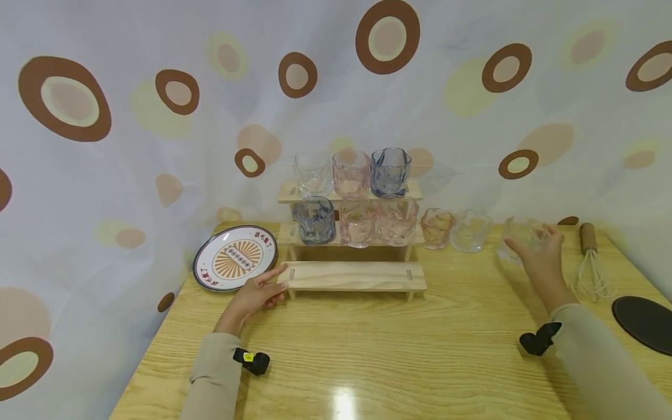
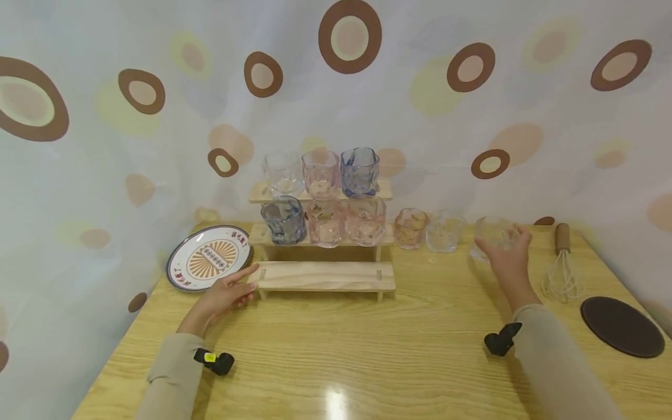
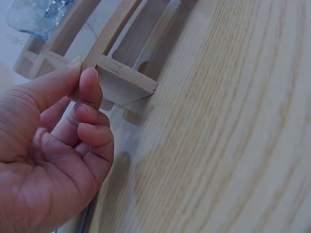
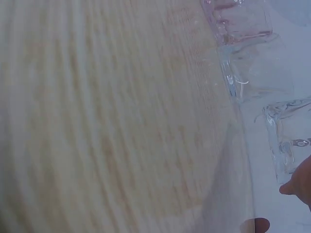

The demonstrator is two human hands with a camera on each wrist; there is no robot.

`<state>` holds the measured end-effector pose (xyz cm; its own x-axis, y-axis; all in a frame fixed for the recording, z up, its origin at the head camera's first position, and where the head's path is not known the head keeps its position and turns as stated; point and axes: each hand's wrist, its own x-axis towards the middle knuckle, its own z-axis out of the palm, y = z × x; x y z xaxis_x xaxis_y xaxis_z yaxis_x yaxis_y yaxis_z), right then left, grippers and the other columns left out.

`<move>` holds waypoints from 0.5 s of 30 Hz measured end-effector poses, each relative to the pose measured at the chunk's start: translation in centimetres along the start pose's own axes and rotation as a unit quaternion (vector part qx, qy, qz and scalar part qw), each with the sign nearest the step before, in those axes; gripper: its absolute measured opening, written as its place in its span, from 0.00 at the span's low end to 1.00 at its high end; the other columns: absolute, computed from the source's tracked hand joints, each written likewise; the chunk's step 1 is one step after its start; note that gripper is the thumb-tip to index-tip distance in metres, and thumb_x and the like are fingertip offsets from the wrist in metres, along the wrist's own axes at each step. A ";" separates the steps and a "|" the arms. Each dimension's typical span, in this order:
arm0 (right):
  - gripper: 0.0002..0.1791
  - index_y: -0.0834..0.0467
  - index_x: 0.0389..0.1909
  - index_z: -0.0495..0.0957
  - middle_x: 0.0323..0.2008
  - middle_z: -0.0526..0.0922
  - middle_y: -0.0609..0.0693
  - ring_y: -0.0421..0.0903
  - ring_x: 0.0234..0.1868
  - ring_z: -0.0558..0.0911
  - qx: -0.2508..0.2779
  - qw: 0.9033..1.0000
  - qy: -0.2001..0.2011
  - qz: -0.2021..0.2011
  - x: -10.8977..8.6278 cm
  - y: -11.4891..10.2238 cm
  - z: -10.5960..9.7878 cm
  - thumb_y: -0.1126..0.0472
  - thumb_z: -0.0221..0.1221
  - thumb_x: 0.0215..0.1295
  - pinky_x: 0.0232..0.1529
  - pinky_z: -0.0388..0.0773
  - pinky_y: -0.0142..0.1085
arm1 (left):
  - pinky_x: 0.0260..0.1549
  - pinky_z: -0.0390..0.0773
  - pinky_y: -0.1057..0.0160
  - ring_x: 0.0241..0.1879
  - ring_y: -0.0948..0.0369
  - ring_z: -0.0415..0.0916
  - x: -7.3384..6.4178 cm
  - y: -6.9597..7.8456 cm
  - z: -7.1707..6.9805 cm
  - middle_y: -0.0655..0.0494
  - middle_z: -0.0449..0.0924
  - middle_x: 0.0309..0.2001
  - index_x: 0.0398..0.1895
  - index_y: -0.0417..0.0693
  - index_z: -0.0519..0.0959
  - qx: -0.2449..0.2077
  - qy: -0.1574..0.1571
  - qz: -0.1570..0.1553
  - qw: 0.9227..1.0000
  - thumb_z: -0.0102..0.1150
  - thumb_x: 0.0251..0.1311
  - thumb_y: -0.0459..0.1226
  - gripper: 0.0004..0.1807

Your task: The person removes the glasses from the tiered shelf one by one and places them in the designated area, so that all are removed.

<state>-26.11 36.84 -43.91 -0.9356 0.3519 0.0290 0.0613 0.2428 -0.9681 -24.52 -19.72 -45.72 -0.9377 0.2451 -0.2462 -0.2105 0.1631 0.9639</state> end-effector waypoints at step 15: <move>0.53 0.51 0.71 0.32 0.70 0.47 0.47 0.52 0.69 0.47 -0.014 0.999 0.002 0.034 3.3 0.7 1.2 0.43 0.60 0.59 0.66 0.50 0.50 | 0.24 0.67 0.69 0.22 0.65 0.69 0.0 0.0 -0.1 0.57 0.78 0.22 0.71 0.52 0.62 0.006 -0.001 0.001 1.000 0.57 0.64 0.36 0.31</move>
<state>-29.55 37.13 -44.81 -0.9274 0.3723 -0.0358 0.1350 0.2441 -0.9603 -24.56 -19.79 -45.69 -0.9375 0.2473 -0.2449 -0.2060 0.1732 0.9631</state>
